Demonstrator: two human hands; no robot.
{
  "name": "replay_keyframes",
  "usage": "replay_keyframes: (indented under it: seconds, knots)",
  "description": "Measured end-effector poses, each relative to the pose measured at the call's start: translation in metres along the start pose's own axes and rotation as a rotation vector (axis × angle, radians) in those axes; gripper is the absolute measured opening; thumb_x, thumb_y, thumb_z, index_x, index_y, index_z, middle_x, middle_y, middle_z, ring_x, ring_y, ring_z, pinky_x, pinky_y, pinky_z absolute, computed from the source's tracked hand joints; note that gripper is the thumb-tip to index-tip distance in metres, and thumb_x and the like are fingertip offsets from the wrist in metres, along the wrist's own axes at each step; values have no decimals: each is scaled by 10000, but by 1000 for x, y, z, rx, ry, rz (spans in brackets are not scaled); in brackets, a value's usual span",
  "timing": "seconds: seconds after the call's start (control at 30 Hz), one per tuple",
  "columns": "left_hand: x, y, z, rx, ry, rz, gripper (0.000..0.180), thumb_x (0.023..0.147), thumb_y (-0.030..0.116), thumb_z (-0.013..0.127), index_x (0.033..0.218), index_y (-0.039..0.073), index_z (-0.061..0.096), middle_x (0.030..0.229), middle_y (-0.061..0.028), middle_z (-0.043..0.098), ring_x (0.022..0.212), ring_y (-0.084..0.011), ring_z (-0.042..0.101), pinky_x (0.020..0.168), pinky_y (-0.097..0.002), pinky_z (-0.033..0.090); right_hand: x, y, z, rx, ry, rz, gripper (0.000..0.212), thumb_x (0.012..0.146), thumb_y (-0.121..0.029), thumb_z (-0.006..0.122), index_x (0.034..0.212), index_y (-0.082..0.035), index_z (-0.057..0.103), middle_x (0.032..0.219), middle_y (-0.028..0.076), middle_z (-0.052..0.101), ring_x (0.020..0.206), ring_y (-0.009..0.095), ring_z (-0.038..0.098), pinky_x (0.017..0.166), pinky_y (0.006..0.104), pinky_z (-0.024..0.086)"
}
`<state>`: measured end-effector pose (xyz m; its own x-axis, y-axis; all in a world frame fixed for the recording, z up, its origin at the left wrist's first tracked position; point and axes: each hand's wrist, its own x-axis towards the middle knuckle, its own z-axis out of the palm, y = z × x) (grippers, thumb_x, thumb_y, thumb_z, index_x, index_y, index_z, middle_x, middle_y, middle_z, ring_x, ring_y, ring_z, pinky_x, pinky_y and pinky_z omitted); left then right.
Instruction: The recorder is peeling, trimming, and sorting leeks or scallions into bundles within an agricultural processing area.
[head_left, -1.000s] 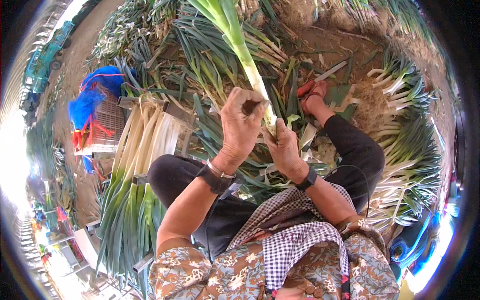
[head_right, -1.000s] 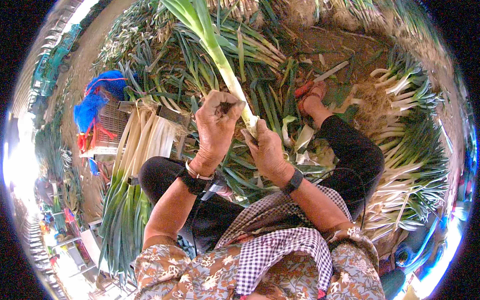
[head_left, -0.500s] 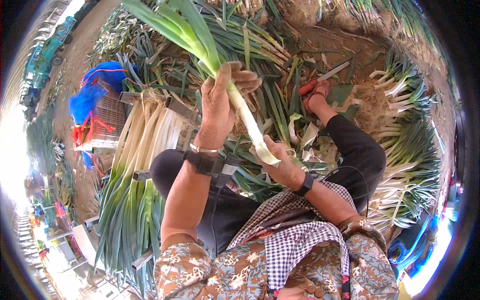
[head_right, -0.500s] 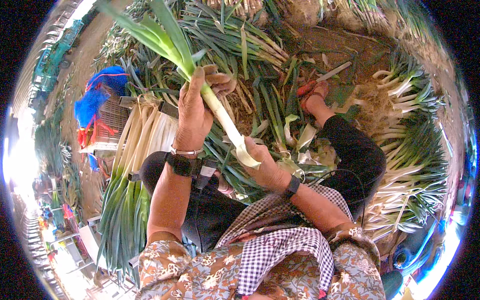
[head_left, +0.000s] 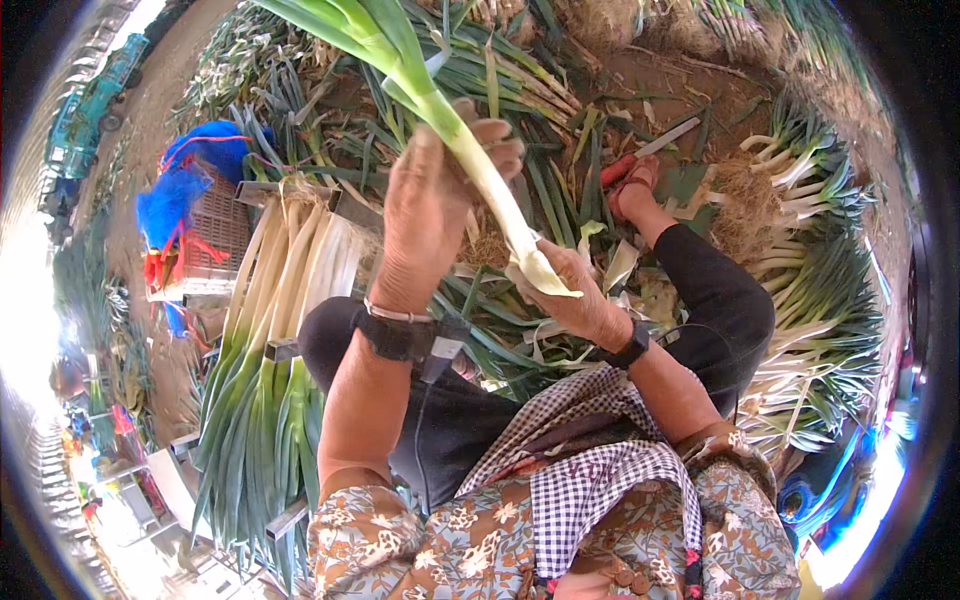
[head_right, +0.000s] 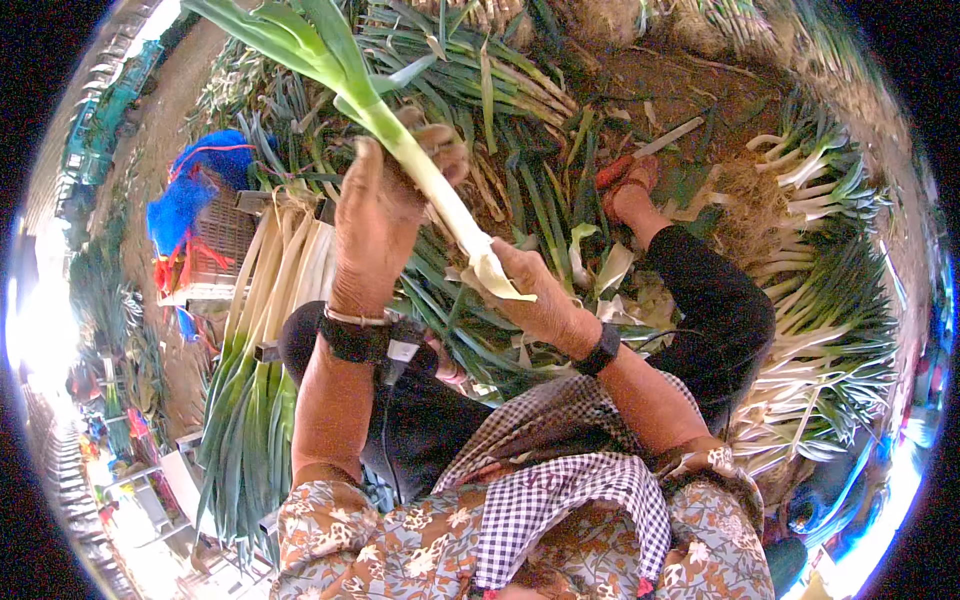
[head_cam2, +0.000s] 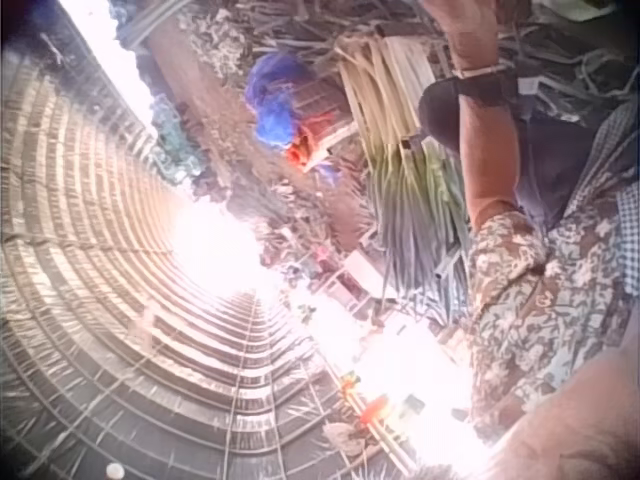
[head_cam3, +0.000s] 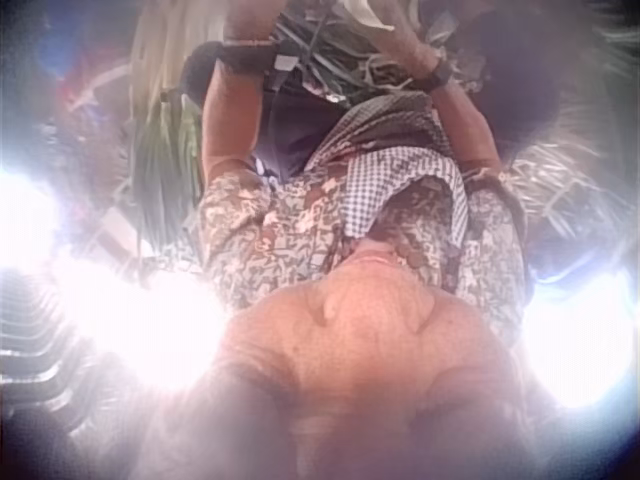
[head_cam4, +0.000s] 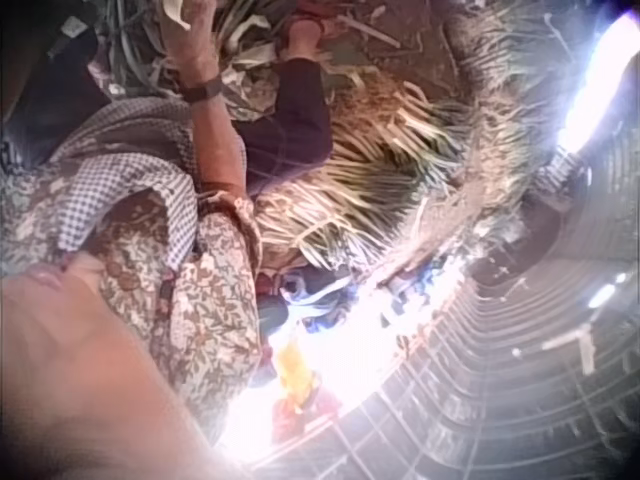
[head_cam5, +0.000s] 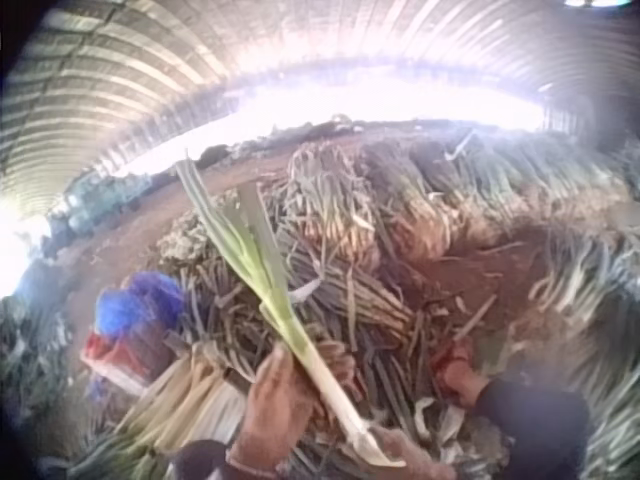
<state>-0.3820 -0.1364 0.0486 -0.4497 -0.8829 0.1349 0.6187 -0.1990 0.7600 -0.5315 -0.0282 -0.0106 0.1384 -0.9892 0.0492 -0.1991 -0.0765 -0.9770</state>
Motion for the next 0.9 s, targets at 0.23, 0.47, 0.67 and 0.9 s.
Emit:
replay_keyframes:
  seconds: [0.23, 0.47, 0.67, 0.9]
  knots:
    - [10, 5, -18, -174, 103, 159, 477, 979, 434, 414, 1288, 72, 392, 805, -57, 540, 644, -140, 475, 611, -293, 411, 3, -17, 8, -194, 88, -153, 400, 794, -46, 668, 1164, -28, 519, 986, 140, 610, 894, 256, 623, 774, 333, 490]
    - [12, 11, -33, -175, 220, 210, 511, 956, 431, 473, 1323, 91, 373, 774, -42, 536, 615, -117, 473, 553, -263, 393, 4, -11, 4, -725, -100, -570, 285, 752, -39, 539, 1036, -35, 564, 926, 95, 548, 889, 300, 564, 817, 410, 467]
    - [12, 33, -43, -111, 200, 325, 506, 960, 409, 476, 1335, 83, 376, 744, -58, 559, 581, -125, 484, 536, -259, 397, -55, 99, -12, -873, -423, -222, 296, 707, -6, 575, 1002, -28, 595, 938, 160, 575, 881, 338, 585, 751, 415, 482]
    - [10, 46, -44, -50, 113, 332, 475, 954, 436, 465, 1218, 42, 436, 684, -11, 470, 532, -93, 379, 471, -205, 308, -130, 244, -22, -940, -442, 298, 211, 779, -123, 564, 936, 7, 622, 878, 214, 638, 837, 379, 628, 717, 455, 509]
